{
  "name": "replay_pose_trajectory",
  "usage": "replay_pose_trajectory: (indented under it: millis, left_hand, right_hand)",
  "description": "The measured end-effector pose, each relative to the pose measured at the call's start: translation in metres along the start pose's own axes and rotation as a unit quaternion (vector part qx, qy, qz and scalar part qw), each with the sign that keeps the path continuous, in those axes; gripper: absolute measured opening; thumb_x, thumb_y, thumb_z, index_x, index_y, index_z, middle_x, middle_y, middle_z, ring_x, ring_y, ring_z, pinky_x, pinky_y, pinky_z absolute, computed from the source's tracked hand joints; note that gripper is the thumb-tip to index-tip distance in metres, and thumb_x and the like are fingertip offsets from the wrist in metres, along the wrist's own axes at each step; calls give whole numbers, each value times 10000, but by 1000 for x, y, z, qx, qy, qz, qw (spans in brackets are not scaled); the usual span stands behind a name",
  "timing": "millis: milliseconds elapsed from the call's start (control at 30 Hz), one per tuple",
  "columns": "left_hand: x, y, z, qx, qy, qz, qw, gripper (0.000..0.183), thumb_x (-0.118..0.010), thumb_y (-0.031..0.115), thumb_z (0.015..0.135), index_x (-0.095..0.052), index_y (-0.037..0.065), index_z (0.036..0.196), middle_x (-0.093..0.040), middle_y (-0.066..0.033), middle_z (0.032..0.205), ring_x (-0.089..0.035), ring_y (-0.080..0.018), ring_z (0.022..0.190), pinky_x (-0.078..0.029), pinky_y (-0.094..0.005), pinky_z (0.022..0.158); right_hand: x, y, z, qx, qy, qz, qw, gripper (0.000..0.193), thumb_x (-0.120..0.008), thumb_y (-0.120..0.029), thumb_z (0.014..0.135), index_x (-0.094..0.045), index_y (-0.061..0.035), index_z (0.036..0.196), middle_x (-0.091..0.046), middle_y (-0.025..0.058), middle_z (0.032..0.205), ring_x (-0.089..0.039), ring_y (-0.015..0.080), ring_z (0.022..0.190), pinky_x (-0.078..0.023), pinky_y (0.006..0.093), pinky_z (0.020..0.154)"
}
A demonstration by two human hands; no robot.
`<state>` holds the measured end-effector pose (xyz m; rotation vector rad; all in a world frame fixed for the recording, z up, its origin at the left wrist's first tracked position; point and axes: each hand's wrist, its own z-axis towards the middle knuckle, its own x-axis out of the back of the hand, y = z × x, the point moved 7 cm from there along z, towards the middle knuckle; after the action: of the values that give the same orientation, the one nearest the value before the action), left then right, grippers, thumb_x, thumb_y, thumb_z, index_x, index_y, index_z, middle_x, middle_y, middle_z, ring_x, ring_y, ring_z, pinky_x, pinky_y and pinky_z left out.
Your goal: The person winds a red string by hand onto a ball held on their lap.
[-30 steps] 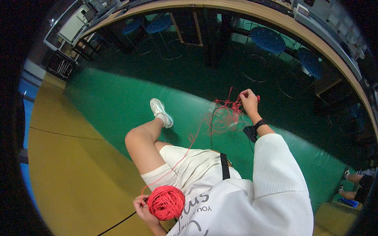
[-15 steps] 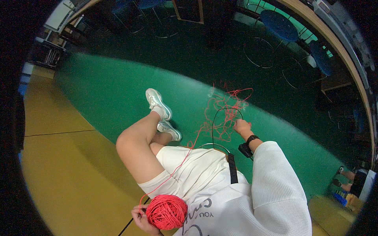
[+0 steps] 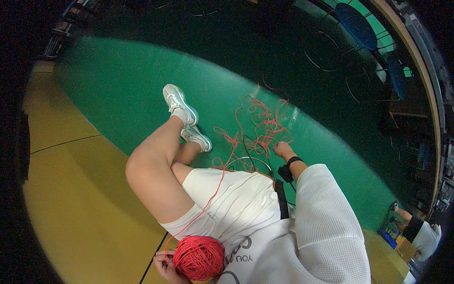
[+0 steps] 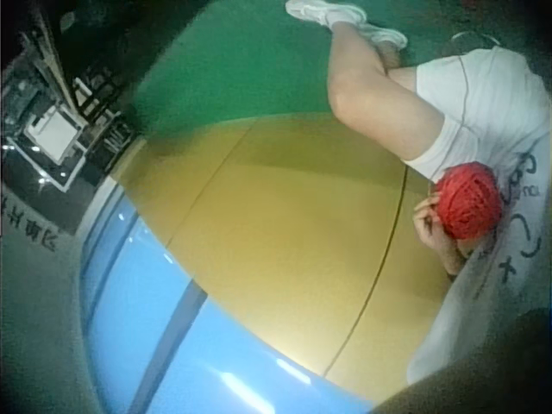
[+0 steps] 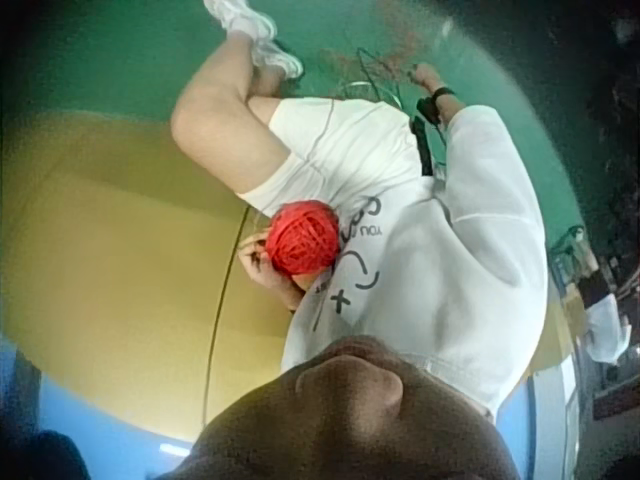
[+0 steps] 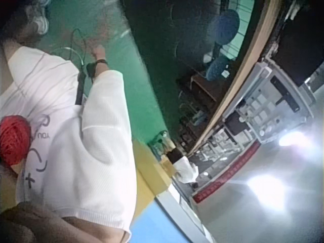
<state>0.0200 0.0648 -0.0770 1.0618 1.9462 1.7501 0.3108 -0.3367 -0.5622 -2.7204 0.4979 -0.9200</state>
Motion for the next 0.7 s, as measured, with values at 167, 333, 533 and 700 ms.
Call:
replay_pose_trajectory:
  millis: [167,333,533,700]
  left_hand:
    - [11,-9,-2,11,18,15,1000,450,-707,405,912,-491,14,970,-615,-180,981,-623,-304,918,-523,-463,861]
    - [12,-4,3,16,23,-11,1000,283,-654,239,931,-493,9,965,-619,-189,988,-624,-301,902,-520,-436,841]
    - [42,-22,1,-19,18,108,994,178,-544,11,936,-394,34,843,-576,-163,861,-635,-243,750,-565,-361,707]
    - [25,-2,1,31,54,135,989,185,-522,1,960,-388,33,836,-581,-165,853,-643,-244,745,-570,-332,682]
  right_hand:
    - [-21,39,-8,-115,-90,57,988,316,-588,-247,890,-716,-5,730,-692,153,710,-682,261,624,-555,400,597]
    - [-25,9,9,35,-66,-12,997,258,-608,-239,914,-681,-7,997,-707,189,922,-699,307,842,-563,424,687]
    - [-34,-121,8,238,-73,-153,956,548,-649,-236,879,-456,-98,1372,-545,256,1293,-599,420,1104,-519,506,871]
    - [-43,-161,0,257,-115,-233,931,632,-686,-352,872,-444,-169,1426,-457,231,1379,-564,453,1160,-507,514,920]
